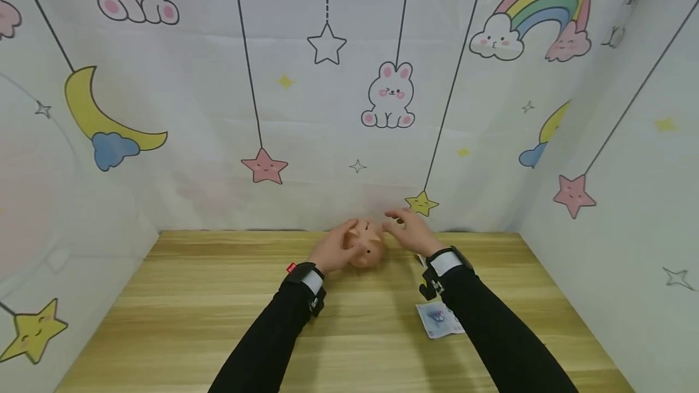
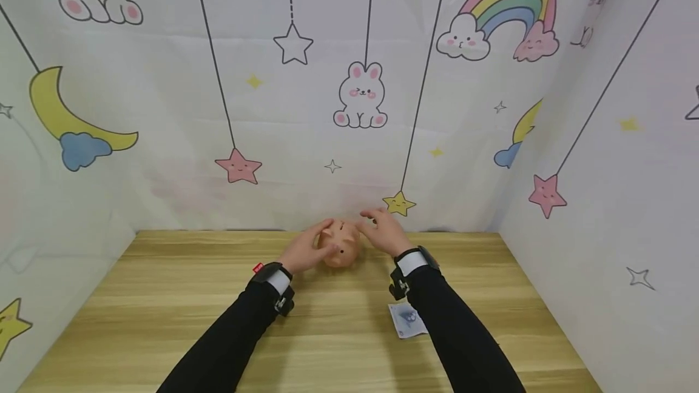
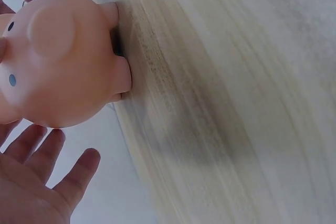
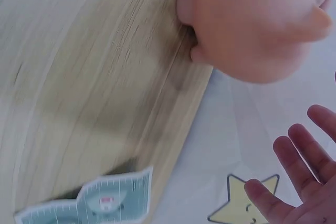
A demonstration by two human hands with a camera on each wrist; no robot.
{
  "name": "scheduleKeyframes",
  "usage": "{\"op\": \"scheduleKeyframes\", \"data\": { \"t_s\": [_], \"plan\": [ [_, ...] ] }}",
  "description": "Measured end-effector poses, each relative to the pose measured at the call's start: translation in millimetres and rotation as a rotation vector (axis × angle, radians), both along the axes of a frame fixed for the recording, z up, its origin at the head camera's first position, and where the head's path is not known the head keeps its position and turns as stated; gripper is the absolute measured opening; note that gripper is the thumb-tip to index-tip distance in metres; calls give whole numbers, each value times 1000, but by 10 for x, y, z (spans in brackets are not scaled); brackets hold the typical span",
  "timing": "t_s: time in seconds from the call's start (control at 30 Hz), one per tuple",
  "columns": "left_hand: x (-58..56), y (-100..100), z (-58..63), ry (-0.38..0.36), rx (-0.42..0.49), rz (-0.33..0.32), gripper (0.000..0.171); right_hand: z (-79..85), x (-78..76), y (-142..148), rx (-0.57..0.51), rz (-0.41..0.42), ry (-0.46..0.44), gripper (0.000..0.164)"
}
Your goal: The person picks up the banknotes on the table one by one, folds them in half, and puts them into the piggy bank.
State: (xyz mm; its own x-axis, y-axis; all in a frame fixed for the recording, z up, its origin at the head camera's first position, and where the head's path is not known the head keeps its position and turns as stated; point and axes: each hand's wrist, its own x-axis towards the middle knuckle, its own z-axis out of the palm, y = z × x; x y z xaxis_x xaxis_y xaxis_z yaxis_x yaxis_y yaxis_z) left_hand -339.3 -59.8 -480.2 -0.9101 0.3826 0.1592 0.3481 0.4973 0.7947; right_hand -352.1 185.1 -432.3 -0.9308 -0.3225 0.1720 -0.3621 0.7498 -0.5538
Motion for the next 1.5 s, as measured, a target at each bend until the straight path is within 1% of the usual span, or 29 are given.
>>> {"op": "scheduleKeyframes", "data": {
  "t_s": [0.1,0.17,0.33,0.4,0.5,0.57,0.67,0.73,0.83,1.0,1.13,1.33,1.5],
  "plan": [
    [41,-11,55,2,7,0,76,49,81,126,35,15,5,49],
    [75,-31,125,12,19,-2,78,102,140,205,49,18,21,48],
    [174,-100,287,62,-48,0,80,176,268,403,69,9,47,46],
    [227,-125,329,85,-90,-9,79,167,307,482,80,6,44,46],
    [331,-152,386,118,-123,-28,80,121,345,608,95,7,39,46],
    [397,-188,422,139,-149,-28,80,90,333,672,102,10,43,46],
    [511,-230,445,173,-183,-30,80,20,318,778,111,1,27,45],
    [587,-248,434,195,-215,-32,79,-35,317,842,131,-7,7,44],
    [711,-269,404,222,-243,-43,77,-111,326,916,192,-4,-15,43],
    [899,-300,354,220,-248,-76,76,-206,320,978,309,20,-21,41],
    [967,-324,269,213,-243,-95,75,-280,266,965,392,51,2,39],
    [1008,-349,153,160,-241,-102,76,-321,219,887,449,109,69,34],
    [1025,-357,118,138,-240,-103,74,-372,172,860,482,138,138,27]
  ]
}}
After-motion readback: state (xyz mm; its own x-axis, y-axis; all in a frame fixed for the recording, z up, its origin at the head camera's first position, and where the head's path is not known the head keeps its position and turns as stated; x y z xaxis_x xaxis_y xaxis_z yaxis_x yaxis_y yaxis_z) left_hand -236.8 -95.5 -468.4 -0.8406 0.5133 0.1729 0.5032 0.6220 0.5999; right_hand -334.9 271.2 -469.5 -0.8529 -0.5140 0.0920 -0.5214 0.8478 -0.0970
